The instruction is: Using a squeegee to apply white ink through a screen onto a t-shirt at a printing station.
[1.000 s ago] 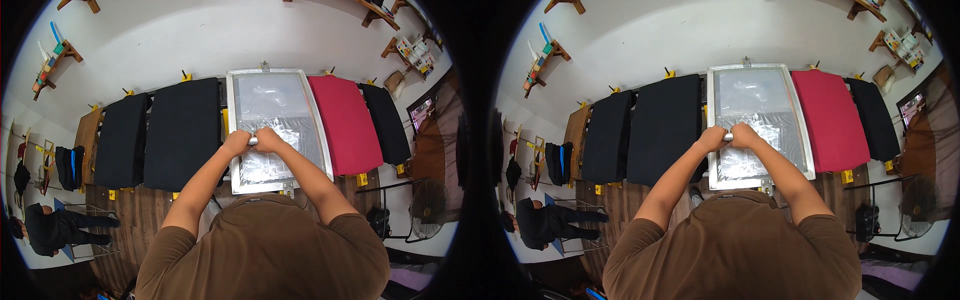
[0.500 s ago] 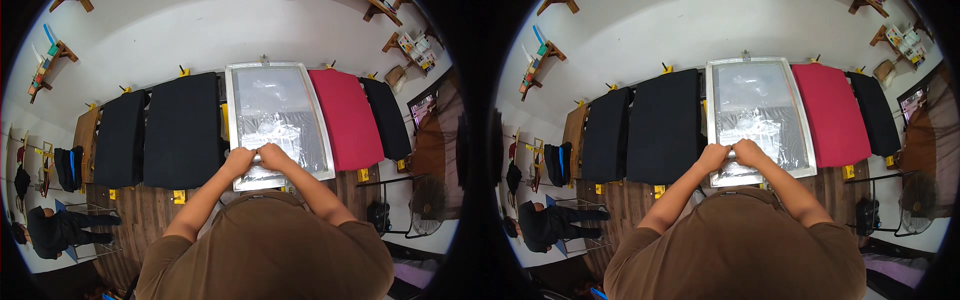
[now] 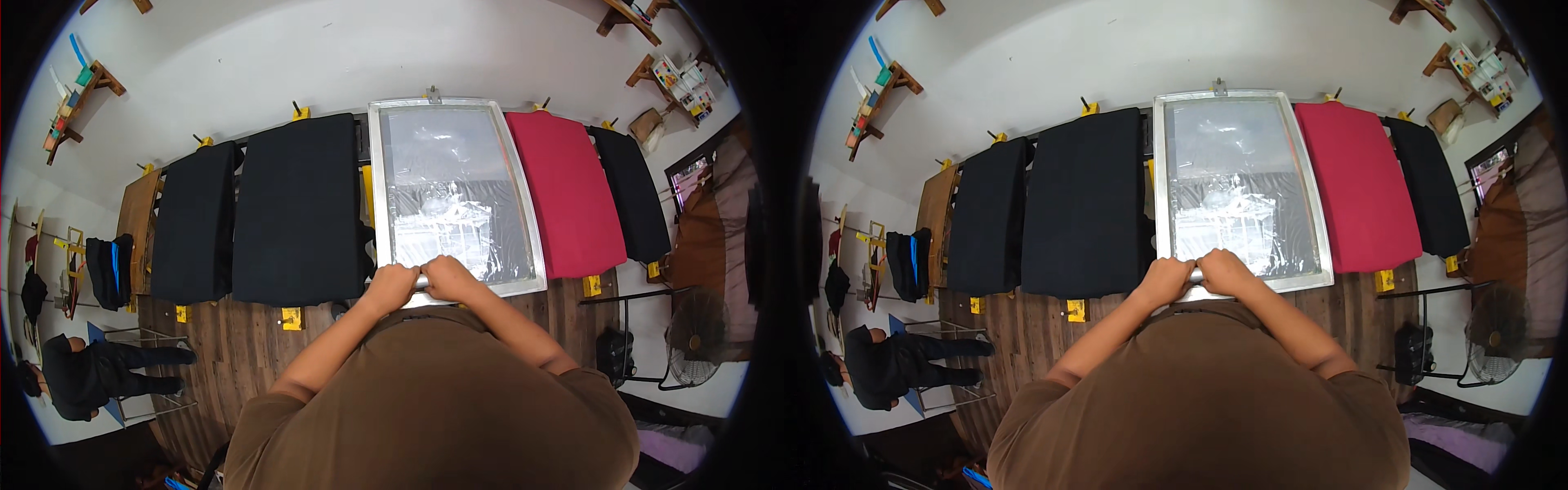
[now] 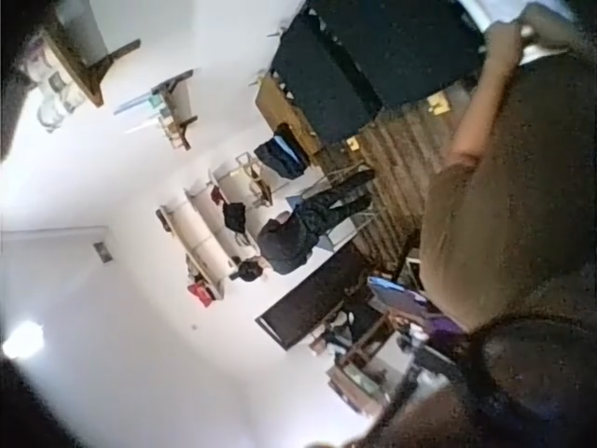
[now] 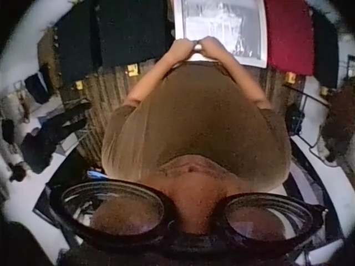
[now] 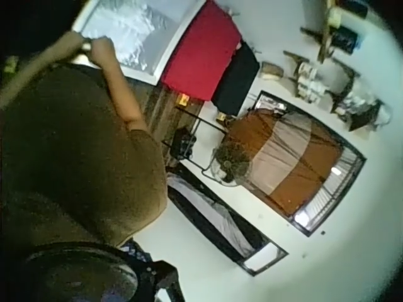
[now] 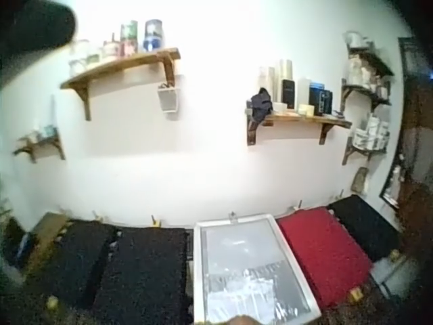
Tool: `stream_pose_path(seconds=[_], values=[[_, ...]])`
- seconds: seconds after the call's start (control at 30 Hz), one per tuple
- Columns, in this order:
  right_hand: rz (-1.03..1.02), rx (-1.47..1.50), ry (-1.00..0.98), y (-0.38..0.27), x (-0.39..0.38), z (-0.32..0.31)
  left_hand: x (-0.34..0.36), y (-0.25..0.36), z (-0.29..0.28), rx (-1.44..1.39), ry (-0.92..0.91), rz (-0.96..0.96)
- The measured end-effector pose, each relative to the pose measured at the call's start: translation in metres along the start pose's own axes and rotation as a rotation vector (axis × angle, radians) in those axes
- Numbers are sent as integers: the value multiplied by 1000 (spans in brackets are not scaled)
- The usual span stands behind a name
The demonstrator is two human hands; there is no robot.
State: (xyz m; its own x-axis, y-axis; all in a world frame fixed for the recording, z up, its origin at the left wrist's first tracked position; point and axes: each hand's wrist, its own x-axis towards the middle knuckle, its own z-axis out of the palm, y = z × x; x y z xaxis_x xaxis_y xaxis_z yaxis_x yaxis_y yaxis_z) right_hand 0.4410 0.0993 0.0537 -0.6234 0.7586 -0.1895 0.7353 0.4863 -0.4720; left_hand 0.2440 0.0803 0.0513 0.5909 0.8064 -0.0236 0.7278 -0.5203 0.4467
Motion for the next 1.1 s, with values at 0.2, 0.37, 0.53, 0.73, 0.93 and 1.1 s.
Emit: stream_pose_path(seconds=[0.2,0.37,0.53,0.73,0.93,1.1], values=[[-2,58,-31,26,38,-39,53,-21,-38,-3,-100,-19],[18,6,35,52,83,-64,98,-48,-55,28,-53,-48],[34,-74,0,70,106,-60,115,-66,-46,40,-61,-82],[47,-74,38,76,109,-53,120,-68,-40,55,-60,-107],[49,-106,70,70,105,-49,131,-53,-46,177,-144,-173],[26,-85,80,73,111,-49,137,-61,-46,222,-214,-139]])
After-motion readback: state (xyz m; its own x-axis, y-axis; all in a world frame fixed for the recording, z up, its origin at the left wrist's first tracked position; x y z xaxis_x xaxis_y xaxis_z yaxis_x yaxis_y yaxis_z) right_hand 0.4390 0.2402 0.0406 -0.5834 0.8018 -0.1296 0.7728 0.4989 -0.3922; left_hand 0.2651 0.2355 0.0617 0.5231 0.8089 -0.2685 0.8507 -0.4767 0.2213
